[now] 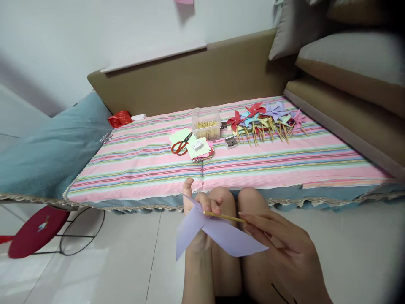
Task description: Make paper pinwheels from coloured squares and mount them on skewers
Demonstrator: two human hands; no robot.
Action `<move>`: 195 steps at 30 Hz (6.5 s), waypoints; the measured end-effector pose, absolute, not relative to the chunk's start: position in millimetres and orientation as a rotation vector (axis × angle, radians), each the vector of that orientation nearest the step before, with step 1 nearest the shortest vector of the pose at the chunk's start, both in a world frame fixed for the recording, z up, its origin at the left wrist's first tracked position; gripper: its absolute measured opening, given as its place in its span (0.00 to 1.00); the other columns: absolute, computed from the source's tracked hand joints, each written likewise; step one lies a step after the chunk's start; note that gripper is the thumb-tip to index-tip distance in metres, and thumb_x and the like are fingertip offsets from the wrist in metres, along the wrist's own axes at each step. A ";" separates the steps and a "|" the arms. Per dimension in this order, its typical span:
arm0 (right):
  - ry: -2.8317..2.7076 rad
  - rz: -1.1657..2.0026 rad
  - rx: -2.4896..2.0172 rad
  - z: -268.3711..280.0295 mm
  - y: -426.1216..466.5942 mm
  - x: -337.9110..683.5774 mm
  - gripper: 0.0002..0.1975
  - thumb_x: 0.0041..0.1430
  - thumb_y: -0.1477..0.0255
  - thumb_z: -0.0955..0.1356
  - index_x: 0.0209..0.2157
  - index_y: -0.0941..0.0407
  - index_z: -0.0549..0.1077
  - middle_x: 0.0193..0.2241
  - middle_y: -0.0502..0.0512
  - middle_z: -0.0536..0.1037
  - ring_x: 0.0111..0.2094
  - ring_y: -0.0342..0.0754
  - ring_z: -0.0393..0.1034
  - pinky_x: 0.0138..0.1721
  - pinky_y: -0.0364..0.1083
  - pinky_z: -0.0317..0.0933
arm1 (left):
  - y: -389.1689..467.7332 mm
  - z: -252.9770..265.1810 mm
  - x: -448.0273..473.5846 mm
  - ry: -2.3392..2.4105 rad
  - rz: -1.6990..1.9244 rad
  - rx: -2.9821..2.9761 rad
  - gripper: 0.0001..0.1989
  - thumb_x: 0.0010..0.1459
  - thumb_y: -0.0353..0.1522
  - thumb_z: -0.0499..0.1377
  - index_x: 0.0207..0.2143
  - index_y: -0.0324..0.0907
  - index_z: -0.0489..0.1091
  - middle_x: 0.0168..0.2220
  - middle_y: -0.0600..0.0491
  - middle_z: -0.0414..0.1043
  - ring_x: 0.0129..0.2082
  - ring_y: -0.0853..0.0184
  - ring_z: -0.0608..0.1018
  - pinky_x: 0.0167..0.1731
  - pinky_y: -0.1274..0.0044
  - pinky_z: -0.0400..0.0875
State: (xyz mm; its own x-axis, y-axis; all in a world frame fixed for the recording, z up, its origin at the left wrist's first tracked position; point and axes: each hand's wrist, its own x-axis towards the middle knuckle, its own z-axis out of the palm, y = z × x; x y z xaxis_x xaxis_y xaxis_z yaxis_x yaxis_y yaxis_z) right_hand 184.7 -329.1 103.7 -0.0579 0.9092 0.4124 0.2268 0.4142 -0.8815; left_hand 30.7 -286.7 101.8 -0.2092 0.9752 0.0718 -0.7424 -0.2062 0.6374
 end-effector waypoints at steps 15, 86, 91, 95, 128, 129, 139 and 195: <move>-1.508 0.745 -1.010 112.1 -323.2 179.6 0.16 0.58 0.79 0.68 0.43 0.47 0.80 0.34 0.53 0.82 0.32 0.47 0.78 0.27 0.41 0.70 | -283.9 100.5 29.5 0.585 1.761 0.602 0.22 0.42 0.39 0.72 0.42 0.57 0.72 0.12 0.67 0.52 0.14 0.73 0.69 0.33 0.72 0.73; -1.477 0.513 -1.176 87.8 -326.6 179.6 0.16 0.57 0.81 0.69 0.43 0.47 0.79 0.31 0.48 0.77 0.30 0.41 0.73 0.30 0.41 0.66 | -290.1 102.8 21.5 0.895 1.649 0.507 0.25 0.42 0.37 0.71 0.43 0.52 0.67 0.26 0.59 0.70 0.24 0.71 0.74 0.27 0.80 0.68; -1.462 0.496 -1.207 85.7 -324.4 178.8 0.16 0.57 0.80 0.70 0.43 0.47 0.79 0.30 0.47 0.77 0.29 0.41 0.72 0.29 0.41 0.65 | -289.8 105.0 22.6 0.936 1.656 0.480 0.23 0.42 0.37 0.71 0.42 0.49 0.69 0.27 0.58 0.72 0.25 0.72 0.75 0.27 0.82 0.68; -1.438 0.519 -1.230 86.7 -323.0 178.0 0.14 0.58 0.78 0.70 0.43 0.47 0.80 0.29 0.48 0.77 0.27 0.41 0.71 0.26 0.41 0.63 | -289.5 107.7 24.1 0.956 1.678 0.510 0.21 0.43 0.37 0.71 0.40 0.47 0.70 0.30 0.57 0.74 0.27 0.72 0.76 0.28 0.83 0.69; -0.892 1.583 -1.174 43.3 -297.1 160.2 0.18 0.48 0.58 0.74 0.33 0.58 0.79 0.27 0.57 0.82 0.29 0.48 0.73 0.35 0.47 0.67 | -269.7 71.2 26.7 1.141 1.325 0.802 0.14 0.47 0.31 0.68 0.34 0.39 0.67 0.25 0.57 0.73 0.25 0.74 0.72 0.31 0.80 0.64; -0.902 1.584 -1.177 44.5 -296.9 160.0 0.18 0.47 0.58 0.75 0.33 0.58 0.79 0.27 0.57 0.82 0.28 0.47 0.73 0.35 0.47 0.67 | -269.4 70.8 27.3 1.145 1.317 0.806 0.13 0.47 0.32 0.69 0.32 0.39 0.68 0.25 0.57 0.73 0.24 0.74 0.72 0.30 0.80 0.63; -0.999 1.581 -1.188 49.7 -296.7 158.2 0.17 0.48 0.57 0.73 0.32 0.57 0.78 0.26 0.56 0.82 0.29 0.48 0.74 0.35 0.47 0.68 | -266.8 68.3 32.8 1.193 1.256 0.826 0.09 0.45 0.35 0.69 0.27 0.38 0.78 0.25 0.52 0.75 0.24 0.71 0.73 0.28 0.78 0.66; -1.237 1.529 -1.345 -3.0 -262.2 168.3 0.18 0.49 0.54 0.71 0.21 0.55 0.79 0.20 0.55 0.78 0.25 0.50 0.71 0.28 0.45 0.64 | -232.3 28.9 38.6 1.338 1.348 0.773 0.11 0.47 0.38 0.67 0.29 0.38 0.78 0.28 0.49 0.80 0.28 0.66 0.79 0.32 0.78 0.73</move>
